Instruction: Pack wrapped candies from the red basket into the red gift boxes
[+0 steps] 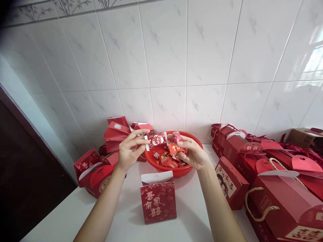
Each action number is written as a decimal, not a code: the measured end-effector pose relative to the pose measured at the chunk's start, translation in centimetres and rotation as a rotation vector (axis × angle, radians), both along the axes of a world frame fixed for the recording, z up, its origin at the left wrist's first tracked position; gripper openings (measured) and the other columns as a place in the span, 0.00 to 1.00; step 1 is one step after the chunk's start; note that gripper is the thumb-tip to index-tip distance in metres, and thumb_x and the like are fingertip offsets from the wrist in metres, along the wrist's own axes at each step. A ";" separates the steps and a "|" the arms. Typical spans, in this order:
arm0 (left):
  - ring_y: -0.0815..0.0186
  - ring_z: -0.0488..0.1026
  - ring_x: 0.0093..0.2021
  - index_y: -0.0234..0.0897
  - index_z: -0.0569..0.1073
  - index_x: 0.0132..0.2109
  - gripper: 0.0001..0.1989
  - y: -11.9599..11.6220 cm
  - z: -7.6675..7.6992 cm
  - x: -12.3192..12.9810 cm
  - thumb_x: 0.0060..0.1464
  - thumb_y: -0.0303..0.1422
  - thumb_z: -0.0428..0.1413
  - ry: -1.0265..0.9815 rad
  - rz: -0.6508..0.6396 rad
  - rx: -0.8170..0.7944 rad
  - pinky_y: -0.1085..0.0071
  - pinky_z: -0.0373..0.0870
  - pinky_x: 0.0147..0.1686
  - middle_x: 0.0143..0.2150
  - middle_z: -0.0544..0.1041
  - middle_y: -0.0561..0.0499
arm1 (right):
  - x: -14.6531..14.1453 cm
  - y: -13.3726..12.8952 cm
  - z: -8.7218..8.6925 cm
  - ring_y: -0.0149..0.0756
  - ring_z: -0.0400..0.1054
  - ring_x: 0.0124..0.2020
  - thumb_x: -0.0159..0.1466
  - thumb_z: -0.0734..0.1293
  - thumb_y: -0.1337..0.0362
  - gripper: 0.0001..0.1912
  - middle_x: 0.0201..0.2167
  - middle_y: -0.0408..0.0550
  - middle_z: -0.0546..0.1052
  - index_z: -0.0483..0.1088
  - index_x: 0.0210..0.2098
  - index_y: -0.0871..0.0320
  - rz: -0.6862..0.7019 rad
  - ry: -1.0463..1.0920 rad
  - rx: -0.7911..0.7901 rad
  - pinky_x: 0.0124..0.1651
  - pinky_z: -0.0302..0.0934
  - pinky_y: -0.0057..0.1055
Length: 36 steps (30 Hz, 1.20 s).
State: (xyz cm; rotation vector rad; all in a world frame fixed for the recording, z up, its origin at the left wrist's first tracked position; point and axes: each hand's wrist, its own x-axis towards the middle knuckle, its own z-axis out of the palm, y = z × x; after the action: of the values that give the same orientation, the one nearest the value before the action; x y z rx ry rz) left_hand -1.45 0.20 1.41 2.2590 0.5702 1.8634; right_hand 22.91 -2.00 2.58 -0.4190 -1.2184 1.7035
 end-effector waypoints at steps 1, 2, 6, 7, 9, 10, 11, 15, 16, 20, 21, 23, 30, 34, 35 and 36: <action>0.65 0.79 0.41 0.41 0.82 0.36 0.08 -0.1 0.1 0.0 0.57 0.26 0.59 0.016 -0.004 0.004 0.66 0.78 0.43 0.51 0.78 0.46 | 0.0 -0.2 0.2 0.17 0.49 0.14 0.55 0.75 0.62 0.20 0.18 0.36 0.62 0.74 0.46 0.62 -0.009 -0.031 0.007 0.14 0.40 0.19; 0.65 0.79 0.42 0.41 0.82 0.36 0.08 -0.2 0.1 -0.1 0.58 0.25 0.59 0.027 -0.015 0.007 0.66 0.78 0.42 0.51 0.78 0.46 | 0.0 -0.3 0.3 0.18 0.50 0.13 0.55 0.74 0.62 0.20 0.19 0.37 0.64 0.74 0.46 0.62 -0.025 -0.058 0.012 0.14 0.40 0.19; 0.65 0.79 0.42 0.41 0.82 0.37 0.08 -0.4 0.1 0.1 0.58 0.25 0.59 0.018 -0.058 0.020 0.68 0.77 0.41 0.51 0.77 0.46 | -0.4 -0.7 0.8 0.17 0.53 0.13 0.55 0.75 0.62 0.18 0.23 0.38 0.67 0.73 0.43 0.61 -0.070 -0.091 0.021 0.15 0.41 0.20; 0.65 0.79 0.42 0.41 0.82 0.37 0.08 -0.3 0.0 0.1 0.58 0.25 0.59 0.009 -0.067 0.020 0.68 0.77 0.40 0.51 0.77 0.46 | -0.5 -0.7 0.9 0.17 0.53 0.13 0.55 0.75 0.62 0.17 0.23 0.38 0.67 0.73 0.42 0.61 -0.077 -0.086 0.015 0.15 0.41 0.20; 0.66 0.79 0.40 0.41 0.82 0.37 0.08 -0.2 -0.2 0.1 0.58 0.26 0.59 -0.011 -0.080 0.025 0.67 0.77 0.39 0.51 0.77 0.46 | -0.7 -0.6 0.8 0.17 0.54 0.13 0.54 0.76 0.62 0.17 0.23 0.38 0.66 0.72 0.39 0.61 -0.083 -0.078 -0.006 0.15 0.41 0.19; 0.66 0.78 0.39 0.41 0.82 0.37 0.08 -0.1 -0.3 0.2 0.58 0.25 0.59 -0.018 -0.085 0.028 0.67 0.77 0.39 0.51 0.77 0.46 | -0.8 -0.5 0.7 0.17 0.54 0.13 0.54 0.76 0.62 0.16 0.23 0.37 0.66 0.71 0.39 0.61 -0.079 -0.078 -0.014 0.15 0.42 0.19; 0.66 0.78 0.39 0.41 0.82 0.36 0.08 -0.1 -0.4 0.2 0.58 0.25 0.59 -0.022 -0.084 0.031 0.67 0.77 0.39 0.51 0.77 0.46 | -0.8 -0.4 0.6 0.18 0.54 0.13 0.54 0.76 0.61 0.16 0.22 0.37 0.66 0.71 0.38 0.61 -0.070 -0.084 -0.017 0.14 0.42 0.20; 0.64 0.79 0.43 0.41 0.82 0.36 0.08 -0.5 -0.3 0.4 0.57 0.25 0.60 -0.015 -0.093 -0.001 0.65 0.78 0.42 0.51 0.77 0.47 | -1.1 -0.3 0.3 0.19 0.56 0.14 0.54 0.76 0.60 0.17 0.21 0.37 0.66 0.70 0.36 0.61 -0.058 -0.144 -0.015 0.14 0.45 0.20; 0.63 0.79 0.44 0.42 0.82 0.35 0.07 -0.7 -0.1 0.5 0.57 0.26 0.60 -0.017 -0.116 -0.037 0.64 0.78 0.42 0.52 0.77 0.46 | -1.2 -0.4 0.3 0.20 0.56 0.14 0.53 0.77 0.60 0.17 0.21 0.37 0.66 0.70 0.36 0.61 -0.071 -0.154 -0.015 0.14 0.45 0.19; 0.56 0.78 0.49 0.41 0.81 0.30 0.04 -1.8 0.7 0.3 0.54 0.31 0.63 -0.041 -0.264 -0.286 0.56 0.78 0.47 0.56 0.75 0.46 | -1.4 -0.7 0.4 0.21 0.58 0.15 0.52 0.77 0.60 0.18 0.20 0.37 0.66 0.68 0.35 0.60 -0.135 -0.144 -0.004 0.15 0.47 0.19; 0.54 0.77 0.51 0.41 0.80 0.30 0.04 -2.0 0.9 0.1 0.53 0.32 0.64 -0.047 -0.300 -0.345 0.54 0.77 0.50 0.58 0.74 0.46 | -1.4 -0.8 0.5 0.22 0.58 0.15 0.52 0.78 0.60 0.18 0.19 0.37 0.66 0.68 0.34 0.60 -0.154 -0.143 0.000 0.15 0.47 0.19; 0.53 0.77 0.51 0.40 0.79 0.31 0.04 -2.2 1.3 -0.5 0.51 0.34 0.65 -0.045 -0.344 -0.433 0.50 0.75 0.53 0.60 0.73 0.45 | -1.3 -0.9 0.7 0.22 0.59 0.16 0.51 0.78 0.59 0.18 0.19 0.37 0.66 0.68 0.32 0.60 -0.190 -0.151 0.010 0.15 0.48 0.19; 0.52 0.77 0.53 0.42 0.82 0.35 0.03 -3.0 1.9 -2.7 0.54 0.34 0.63 0.414 -0.283 -0.588 0.58 0.77 0.50 0.58 0.75 0.44 | 0.4 -2.0 1.3 0.21 0.57 0.15 0.52 0.77 0.61 0.14 0.20 0.38 0.66 0.69 0.30 0.59 -0.264 -0.148 0.086 0.15 0.47 0.21; 0.55 0.74 0.58 0.48 0.83 0.44 0.09 -3.9 2.3 -2.6 0.58 0.35 0.60 0.782 -0.279 -0.624 0.62 0.73 0.54 0.57 0.77 0.47 | 1.1 -3.5 2.0 0.22 0.56 0.15 0.53 0.76 0.62 0.11 0.20 0.40 0.68 0.72 0.31 0.58 -0.249 -0.197 0.162 0.16 0.50 0.23; 0.56 0.74 0.57 0.48 0.83 0.45 0.09 -4.0 2.3 -2.4 0.58 0.35 0.60 0.819 -0.280 -0.632 0.63 0.73 0.53 0.56 0.78 0.48 | 1.1 -3.9 2.1 0.23 0.57 0.15 0.53 0.76 0.62 0.11 0.20 0.40 0.68 0.73 0.32 0.58 -0.240 -0.223 0.173 0.16 0.50 0.24; 0.57 0.75 0.56 0.48 0.83 0.46 0.10 -4.0 2.2 -2.1 0.58 0.35 0.60 0.835 -0.284 -0.645 0.65 0.73 0.52 0.55 0.79 0.48 | 1.1 -4.2 2.3 0.24 0.57 0.15 0.53 0.76 0.61 0.11 0.20 0.41 0.68 0.73 0.32 0.58 -0.232 -0.255 0.181 0.16 0.51 0.24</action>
State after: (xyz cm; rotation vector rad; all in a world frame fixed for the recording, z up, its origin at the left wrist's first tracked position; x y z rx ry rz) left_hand -3.58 -3.83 3.61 2.3639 0.7492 0.4313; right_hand 24.04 -6.19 4.86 -0.6546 -1.4341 1.3586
